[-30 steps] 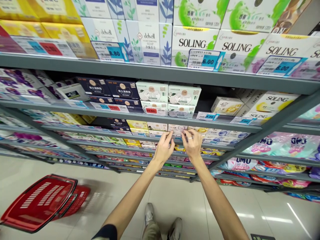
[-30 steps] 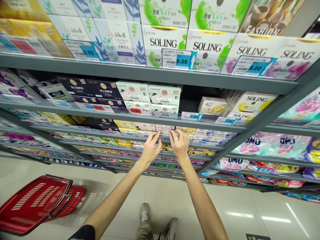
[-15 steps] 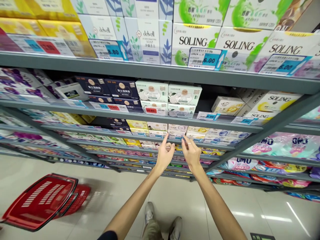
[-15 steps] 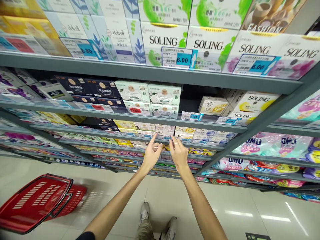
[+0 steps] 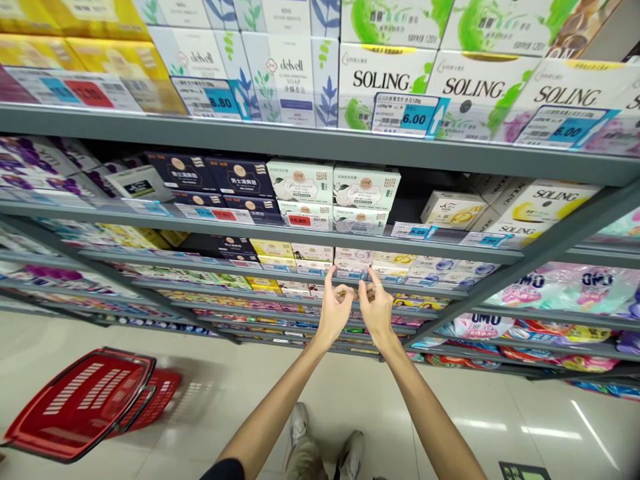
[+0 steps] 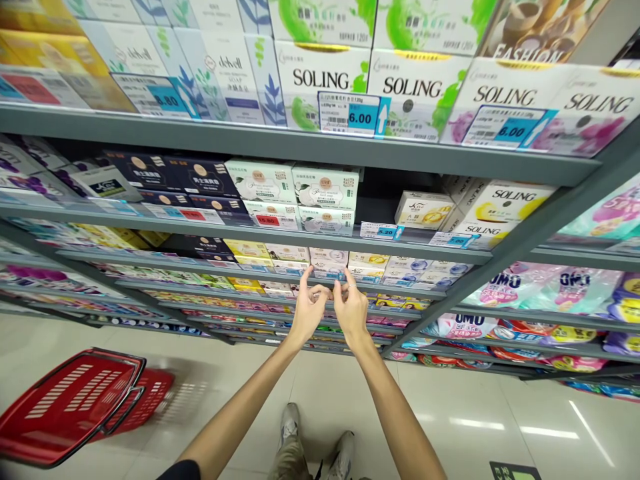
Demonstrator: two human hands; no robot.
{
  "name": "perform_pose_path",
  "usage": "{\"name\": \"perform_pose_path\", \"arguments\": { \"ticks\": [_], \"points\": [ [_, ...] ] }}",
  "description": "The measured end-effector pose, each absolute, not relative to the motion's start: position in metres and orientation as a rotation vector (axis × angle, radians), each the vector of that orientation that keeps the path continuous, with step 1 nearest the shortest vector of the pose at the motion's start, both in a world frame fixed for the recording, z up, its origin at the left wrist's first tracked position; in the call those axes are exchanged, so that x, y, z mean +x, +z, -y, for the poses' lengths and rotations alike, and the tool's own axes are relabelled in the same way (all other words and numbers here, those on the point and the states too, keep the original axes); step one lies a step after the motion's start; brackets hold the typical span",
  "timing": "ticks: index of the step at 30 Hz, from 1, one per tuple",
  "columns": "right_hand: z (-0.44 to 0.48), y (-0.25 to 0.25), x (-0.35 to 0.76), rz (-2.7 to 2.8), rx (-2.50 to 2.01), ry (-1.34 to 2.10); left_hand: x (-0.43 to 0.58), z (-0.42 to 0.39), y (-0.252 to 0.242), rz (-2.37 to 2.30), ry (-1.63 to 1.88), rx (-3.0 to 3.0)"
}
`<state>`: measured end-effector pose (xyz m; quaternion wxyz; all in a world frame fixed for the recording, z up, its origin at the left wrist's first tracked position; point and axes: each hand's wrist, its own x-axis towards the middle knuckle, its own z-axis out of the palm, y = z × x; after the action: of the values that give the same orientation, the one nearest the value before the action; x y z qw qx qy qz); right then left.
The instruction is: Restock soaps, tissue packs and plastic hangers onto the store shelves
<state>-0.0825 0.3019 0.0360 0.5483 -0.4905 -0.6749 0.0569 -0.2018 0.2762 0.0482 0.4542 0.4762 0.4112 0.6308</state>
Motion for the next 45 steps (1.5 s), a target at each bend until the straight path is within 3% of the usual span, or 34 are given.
{"name": "perform_pose_path", "arguments": {
  "ticks": [13,45],
  "points": [
    [-0.3,0.033,-0.085,1.635,-1.176,0.139,-0.201,-0.277,0.043,-1.006,1.554,1.269],
    [-0.296,0.043,-0.084,1.582,-1.123,0.356,-0.165,-0.28,0.058,-0.973,1.832,0.88]
  ]
}}
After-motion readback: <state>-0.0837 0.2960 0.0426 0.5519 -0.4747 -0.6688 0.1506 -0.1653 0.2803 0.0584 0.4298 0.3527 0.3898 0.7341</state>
